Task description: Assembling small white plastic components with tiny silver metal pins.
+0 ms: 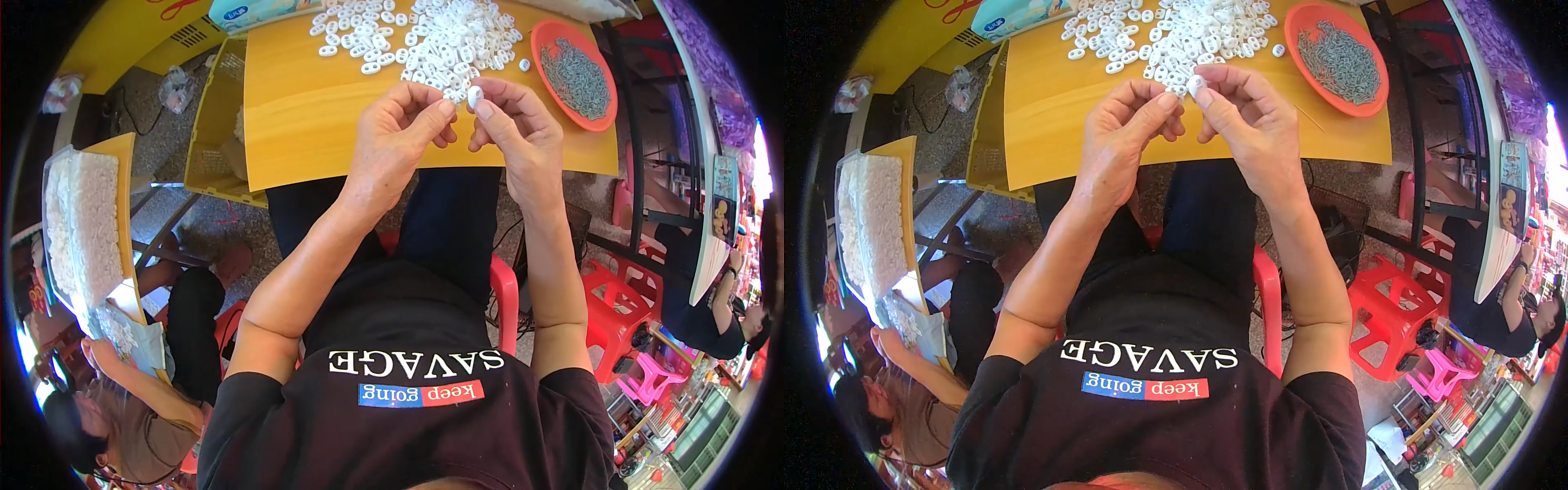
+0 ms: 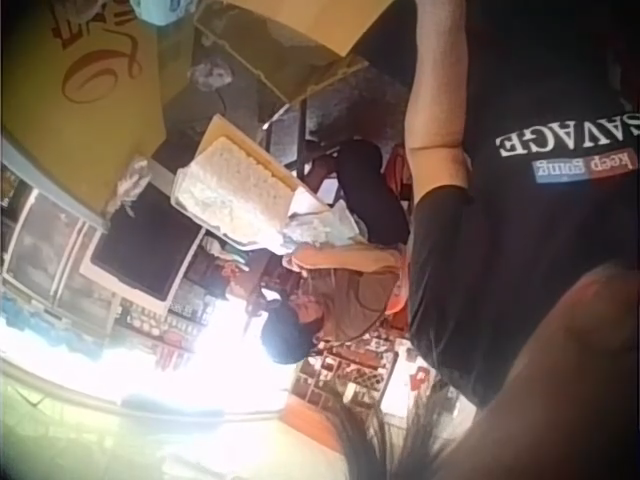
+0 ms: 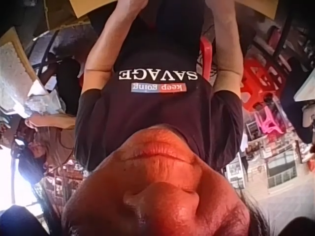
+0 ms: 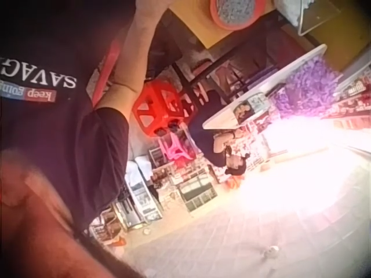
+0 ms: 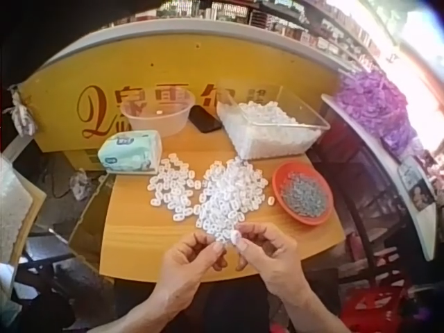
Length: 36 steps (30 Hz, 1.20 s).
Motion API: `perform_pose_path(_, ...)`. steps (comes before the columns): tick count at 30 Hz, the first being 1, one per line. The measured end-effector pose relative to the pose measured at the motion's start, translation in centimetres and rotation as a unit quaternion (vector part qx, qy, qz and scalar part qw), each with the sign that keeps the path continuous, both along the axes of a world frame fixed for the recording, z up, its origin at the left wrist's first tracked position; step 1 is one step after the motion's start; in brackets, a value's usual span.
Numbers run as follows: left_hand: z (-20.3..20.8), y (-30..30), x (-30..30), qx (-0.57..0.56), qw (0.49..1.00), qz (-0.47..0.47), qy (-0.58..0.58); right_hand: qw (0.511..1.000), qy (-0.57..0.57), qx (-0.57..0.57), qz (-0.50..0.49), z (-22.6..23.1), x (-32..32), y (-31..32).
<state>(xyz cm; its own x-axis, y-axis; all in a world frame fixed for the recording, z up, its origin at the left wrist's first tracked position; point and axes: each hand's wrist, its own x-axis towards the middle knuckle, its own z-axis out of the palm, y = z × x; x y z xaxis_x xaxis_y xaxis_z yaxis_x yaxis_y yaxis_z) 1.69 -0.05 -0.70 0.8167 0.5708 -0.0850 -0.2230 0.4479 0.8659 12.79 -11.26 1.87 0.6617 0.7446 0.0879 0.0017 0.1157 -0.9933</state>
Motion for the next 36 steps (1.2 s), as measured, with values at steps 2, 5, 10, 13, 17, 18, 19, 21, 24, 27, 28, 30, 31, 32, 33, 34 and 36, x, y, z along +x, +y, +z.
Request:
perform_pose_path(2, 0.2, 0.0, 0.0, -0.001, 1.0, -0.004, -0.002, 0.997, 0.071, 0.026, 0.018, 0.0, 0.0, 0.0)
perform_pose_path(5, 0.4, 0.0, 0.0, 0.002, 1.0, -0.003, -0.004, 0.994, 0.095, 0.025, 0.038, -0.3, 0.0, -0.2)
perform_pose_path(10, 0.3, 0.1, 0.0, 0.014, 1.0, 0.004, -0.002, 0.998, 0.056, 0.017, 0.026, -0.4, 0.2, -0.4)
perform_pose_path(13, 0.1, 0.0, 0.0, -0.006, 1.0, 0.005, -0.026, 0.995, 0.092, 0.032, -0.004, -0.8, 0.4, -0.4)
perform_pose_path(17, 0.2, -0.3, 0.3, -0.056, 0.998, -0.005, -0.037, 0.986, 0.142, 0.076, -0.039, -1.6, 0.1, -0.1)
perform_pose_path(18, 0.0, -0.3, 0.4, -0.057, 0.998, -0.008, -0.041, 0.986, 0.141, 0.076, -0.039, -1.6, -0.1, 0.0)
perform_pose_path(19, -0.1, -0.2, 0.4, -0.058, 0.997, -0.01, -0.043, 0.99, 0.118, 0.07, -0.042, -1.7, -0.3, 0.2)
perform_pose_path(21, -0.2, -0.2, 0.4, -0.059, 0.997, -0.006, -0.041, 0.992, 0.095, 0.065, -0.045, -1.6, -0.9, 0.4)
perform_pose_path(24, -0.3, 0.0, 0.3, -0.052, 0.998, 0.005, -0.04, 0.996, 0.003, 0.031, -0.089, -1.6, -1.6, 0.6)
perform_pose_path(27, -0.3, 0.1, 0.4, -0.047, 0.998, 0.009, -0.042, 0.988, -0.134, -0.012, -0.072, -2.1, -1.3, 0.1)
perform_pose_path(28, -0.3, 0.1, 0.4, -0.052, 0.998, 0.006, -0.042, 0.99, -0.112, -0.05, -0.074, -1.7, -1.3, -0.2)
perform_pose_path(30, -0.1, 0.1, 0.3, -0.056, 0.998, 0.003, -0.041, 0.989, -0.088, -0.089, -0.077, -1.5, -0.9, -0.6)
perform_pose_path(31, 0.0, 0.2, 0.3, -0.059, 0.997, 0.0, -0.041, 0.995, 0.028, -0.061, -0.072, -1.6, -0.4, -0.7)
perform_pose_path(32, -0.1, 0.1, 0.3, -0.059, 0.997, -0.001, -0.041, 0.987, 0.144, -0.031, -0.067, -1.7, 0.0, -0.7)
perform_pose_path(33, -0.2, 0.1, 0.3, -0.04, 0.999, 0.001, -0.032, 0.979, 0.193, -0.018, -0.071, -1.5, 0.1, -0.7)
perform_pose_path(34, -0.3, 0.0, 0.3, -0.02, 1.0, 0.004, -0.022, 0.979, 0.193, -0.018, -0.071, -1.6, 0.2, -0.7)
perform_pose_path(36, -0.3, -0.1, 0.3, -0.002, 1.0, 0.004, -0.003, 0.967, 0.245, 0.019, -0.06, -1.6, 0.4, -0.6)
